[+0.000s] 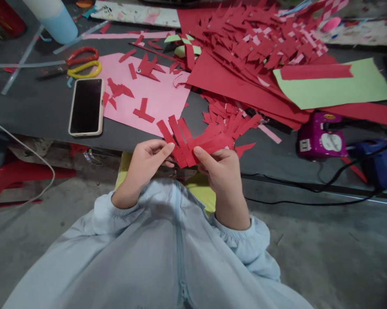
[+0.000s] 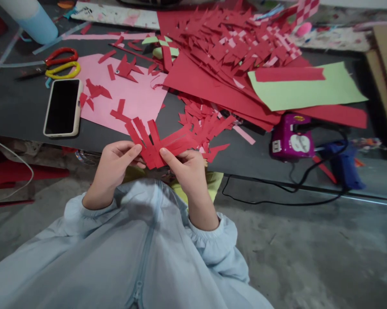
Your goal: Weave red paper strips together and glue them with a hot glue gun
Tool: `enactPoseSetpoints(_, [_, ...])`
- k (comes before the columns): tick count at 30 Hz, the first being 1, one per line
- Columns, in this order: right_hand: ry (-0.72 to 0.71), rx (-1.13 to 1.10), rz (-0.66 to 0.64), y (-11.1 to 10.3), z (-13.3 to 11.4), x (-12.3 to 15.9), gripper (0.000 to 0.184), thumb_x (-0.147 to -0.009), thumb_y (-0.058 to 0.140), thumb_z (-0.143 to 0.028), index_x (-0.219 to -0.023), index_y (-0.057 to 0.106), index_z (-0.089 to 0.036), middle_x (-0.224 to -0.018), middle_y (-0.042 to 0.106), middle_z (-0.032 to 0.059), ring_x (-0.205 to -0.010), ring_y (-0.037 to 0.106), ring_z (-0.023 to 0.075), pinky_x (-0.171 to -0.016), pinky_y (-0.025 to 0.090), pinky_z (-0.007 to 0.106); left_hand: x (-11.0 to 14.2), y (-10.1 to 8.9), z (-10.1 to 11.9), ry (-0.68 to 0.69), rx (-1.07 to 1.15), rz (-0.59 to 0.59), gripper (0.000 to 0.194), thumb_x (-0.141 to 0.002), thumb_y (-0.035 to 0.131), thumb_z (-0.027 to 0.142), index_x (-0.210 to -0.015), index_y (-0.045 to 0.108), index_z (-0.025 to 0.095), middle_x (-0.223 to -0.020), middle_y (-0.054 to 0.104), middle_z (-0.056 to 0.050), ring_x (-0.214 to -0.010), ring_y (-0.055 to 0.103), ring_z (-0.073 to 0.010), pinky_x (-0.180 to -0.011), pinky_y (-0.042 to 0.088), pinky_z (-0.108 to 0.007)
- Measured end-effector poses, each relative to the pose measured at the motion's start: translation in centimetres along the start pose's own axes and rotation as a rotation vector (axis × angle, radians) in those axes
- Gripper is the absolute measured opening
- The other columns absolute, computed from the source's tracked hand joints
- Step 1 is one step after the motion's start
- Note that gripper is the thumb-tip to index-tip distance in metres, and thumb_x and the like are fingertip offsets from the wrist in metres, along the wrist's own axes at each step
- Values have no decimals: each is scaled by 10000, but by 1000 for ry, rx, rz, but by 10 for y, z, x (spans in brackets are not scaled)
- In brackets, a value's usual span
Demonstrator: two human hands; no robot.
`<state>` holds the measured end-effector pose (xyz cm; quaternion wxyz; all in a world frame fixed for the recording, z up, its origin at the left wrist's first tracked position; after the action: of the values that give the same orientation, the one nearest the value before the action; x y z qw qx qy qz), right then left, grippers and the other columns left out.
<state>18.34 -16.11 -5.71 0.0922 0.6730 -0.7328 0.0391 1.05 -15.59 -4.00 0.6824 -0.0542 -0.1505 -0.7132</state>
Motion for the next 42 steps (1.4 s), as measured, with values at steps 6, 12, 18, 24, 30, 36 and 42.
enactPoseSetpoints(6, [-5, -4, -16, 2, -5, -3, 316, -694, 789, -483, -628, 693, -190, -549, 581, -23, -448, 425, 66, -394, 340, 205, 0, 1, 4, 18, -58, -12, 360, -752, 754, 518, -706, 652, 176, -598, 681, 4, -545, 665, -120, -536, 550, -209])
enactPoseSetpoints(12, [-42, 11, -38, 3, -8, -4, 288, -713, 769, -486, -676, 707, -207, -569, 591, -17, -440, 411, 72, -369, 285, 211, -1, -2, 13, 69, -188, -29, 381, -762, 738, 540, -685, 654, 176, -611, 694, -13, -567, 681, -132, -549, 552, -214])
enactPoseSetpoints(18, [-63, 32, -17, 5, -6, -5, 339, -725, 750, -521, -674, 660, -197, -578, 574, -20, -448, 408, 72, -384, 287, 215, -2, -1, 12, 21, -142, -60, 432, -777, 691, 605, -747, 667, 175, -670, 717, -28, -590, 692, -144, -547, 564, -223])
enactPoseSetpoints(24, [-84, 54, -14, 4, -7, -5, 415, -738, 742, -539, -597, 589, -180, -507, 488, -41, -427, 347, 54, -389, 266, 211, -1, 3, 12, 50, -157, -76, 441, -757, 712, 606, -687, 642, 176, -618, 660, 1, -558, 656, -123, -542, 551, -215])
enactPoseSetpoints(30, [-47, 130, -14, -6, -8, -5, 532, -700, 753, -603, -480, 539, -168, -395, 387, -53, -391, 321, 50, -384, 211, 218, -2, -1, 16, 96, -180, -1, 419, -780, 707, 575, -658, 637, 180, -611, 655, -8, -559, 649, -127, -563, 549, -235])
enactPoseSetpoints(36, [-17, 86, 28, -8, -9, -7, 459, -689, 779, -568, -531, 654, -156, -410, 506, -21, -374, 355, 51, -368, 230, 215, -3, -5, 15, 99, -204, -29, 406, -775, 716, 566, -662, 640, 183, -615, 660, -8, -565, 659, -130, -564, 558, -231])
enactPoseSetpoints(42, [-23, 54, 21, -6, -9, -6, 427, -715, 779, -529, -538, 680, -153, -394, 502, -25, -370, 363, 45, -370, 230, 203, -2, -5, 13, 81, -109, -10, 375, -772, 731, 541, -691, 679, 178, -638, 681, 4, -558, 649, -109, -558, 557, -207])
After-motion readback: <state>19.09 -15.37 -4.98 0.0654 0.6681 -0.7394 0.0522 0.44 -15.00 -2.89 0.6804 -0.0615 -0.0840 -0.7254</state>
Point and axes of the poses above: each hand's wrist, its own x-axis away from the middle knuckle, its own y-axis out of the palm, z = x × y, the point moved 2 cm from there along -x, towards the middle knuckle
